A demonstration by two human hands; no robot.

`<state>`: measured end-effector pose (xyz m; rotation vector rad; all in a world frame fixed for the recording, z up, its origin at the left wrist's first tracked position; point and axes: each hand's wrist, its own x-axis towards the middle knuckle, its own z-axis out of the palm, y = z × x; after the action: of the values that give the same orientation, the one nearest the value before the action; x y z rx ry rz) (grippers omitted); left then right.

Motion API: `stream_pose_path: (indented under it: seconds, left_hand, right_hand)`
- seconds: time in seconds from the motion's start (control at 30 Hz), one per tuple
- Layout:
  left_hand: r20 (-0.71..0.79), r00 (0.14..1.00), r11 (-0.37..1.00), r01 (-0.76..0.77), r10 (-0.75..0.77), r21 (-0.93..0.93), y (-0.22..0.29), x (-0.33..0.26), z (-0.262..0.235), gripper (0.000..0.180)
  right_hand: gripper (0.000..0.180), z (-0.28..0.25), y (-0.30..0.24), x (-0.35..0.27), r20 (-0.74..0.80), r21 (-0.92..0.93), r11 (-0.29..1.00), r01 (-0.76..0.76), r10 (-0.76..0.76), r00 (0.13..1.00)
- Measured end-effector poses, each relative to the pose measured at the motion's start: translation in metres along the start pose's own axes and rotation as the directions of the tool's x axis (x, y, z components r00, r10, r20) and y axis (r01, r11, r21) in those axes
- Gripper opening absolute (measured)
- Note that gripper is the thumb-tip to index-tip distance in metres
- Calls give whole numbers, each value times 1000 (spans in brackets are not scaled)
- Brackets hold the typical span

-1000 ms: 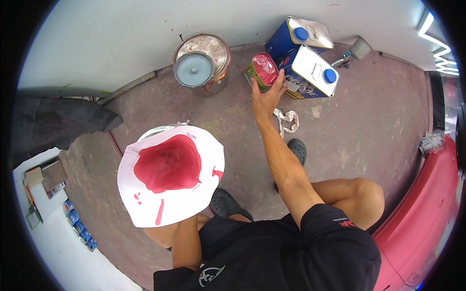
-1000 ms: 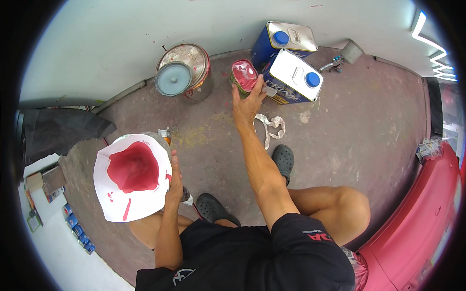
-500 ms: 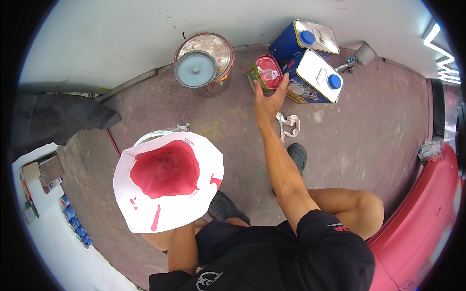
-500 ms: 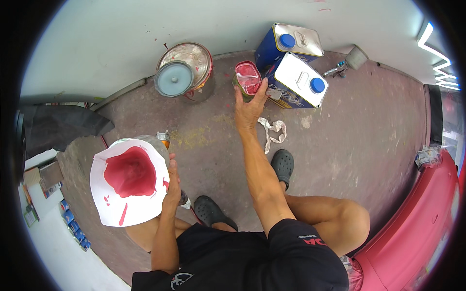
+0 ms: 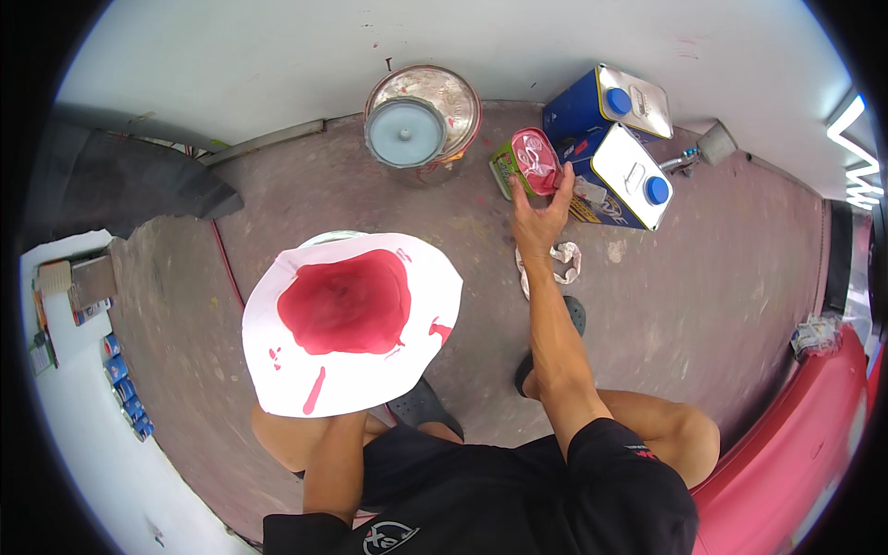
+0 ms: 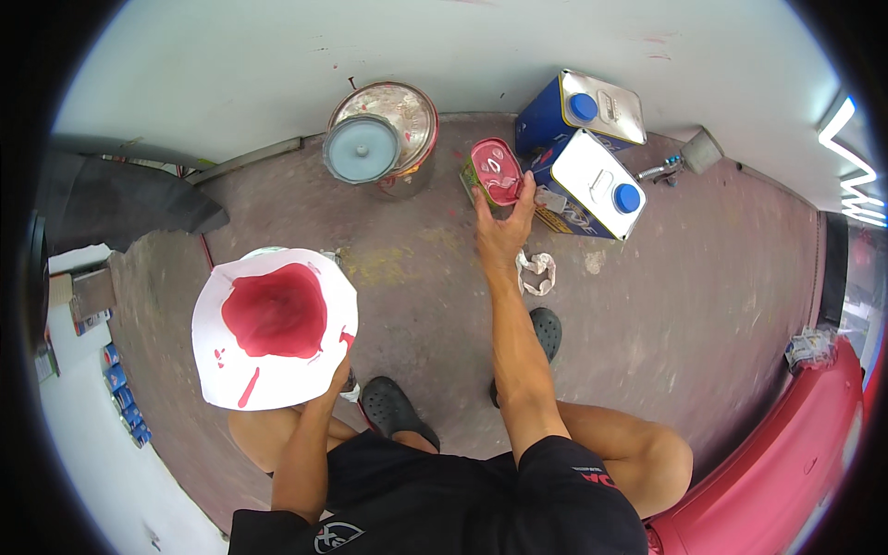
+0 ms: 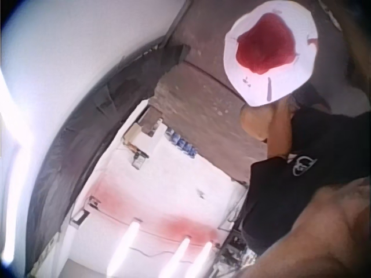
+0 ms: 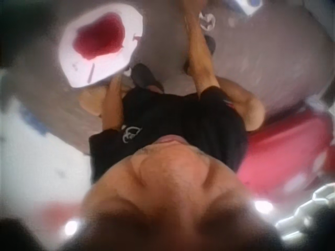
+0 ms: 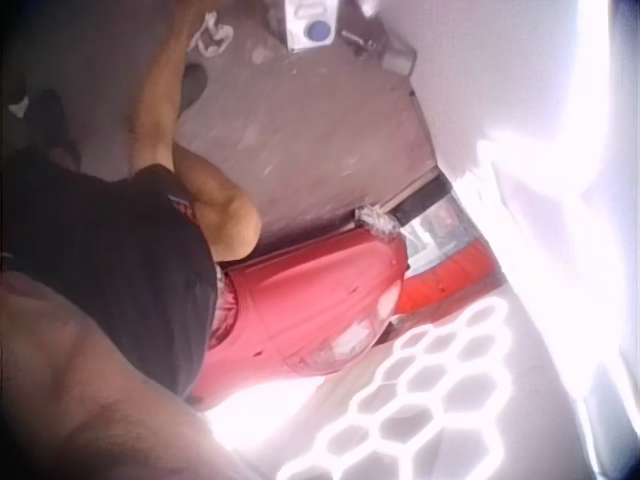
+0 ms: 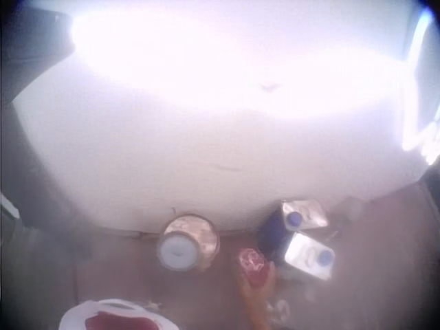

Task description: The person sits on the floor and pours a liquid from a blue can into a small container of red paint. They stir the mixture with a stick, then pour the red paint through a paper funnel into a spray gun cup. Finally, they wipe the cup with a cloth.

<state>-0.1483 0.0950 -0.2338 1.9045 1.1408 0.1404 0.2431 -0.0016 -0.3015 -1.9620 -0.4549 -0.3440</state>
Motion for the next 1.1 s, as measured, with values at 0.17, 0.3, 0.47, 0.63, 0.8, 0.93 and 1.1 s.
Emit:
stream_pose_path:
  seconds: [0.17,0.3,0.47,0.63,0.8,0.93,1.1]
  left_hand:
    - [15,999,1000,-29,29,-5,5,8,15,21]
    - [49,994,995,-97,96,19,12,21,29,22]
    - [-31,992,989,-127,125,-80,40,42,37,25]
    - [-185,972,971,-176,145,-164,35,49,48,36]
    - [-135,988,952,-115,79,-284,54,55,39,34]
    - [-163,985,925,-116,60,-361,76,57,27,32]
    - [-157,986,911,-122,64,-395,81,60,23,38]
  right_hand:
    - [92,-25,-22,6,84,-44,998,40,-36,996]
    - [92,-47,-43,12,157,128,991,29,-49,986]
    - [98,-85,-88,32,269,207,978,13,-70,960]
    - [106,-120,-133,52,389,275,961,19,-129,912]
    - [110,-146,-173,77,453,282,948,148,-268,850]
    - [113,-165,-199,92,517,275,950,147,-276,811]
    - [118,-185,-221,104,585,293,933,211,-349,732]
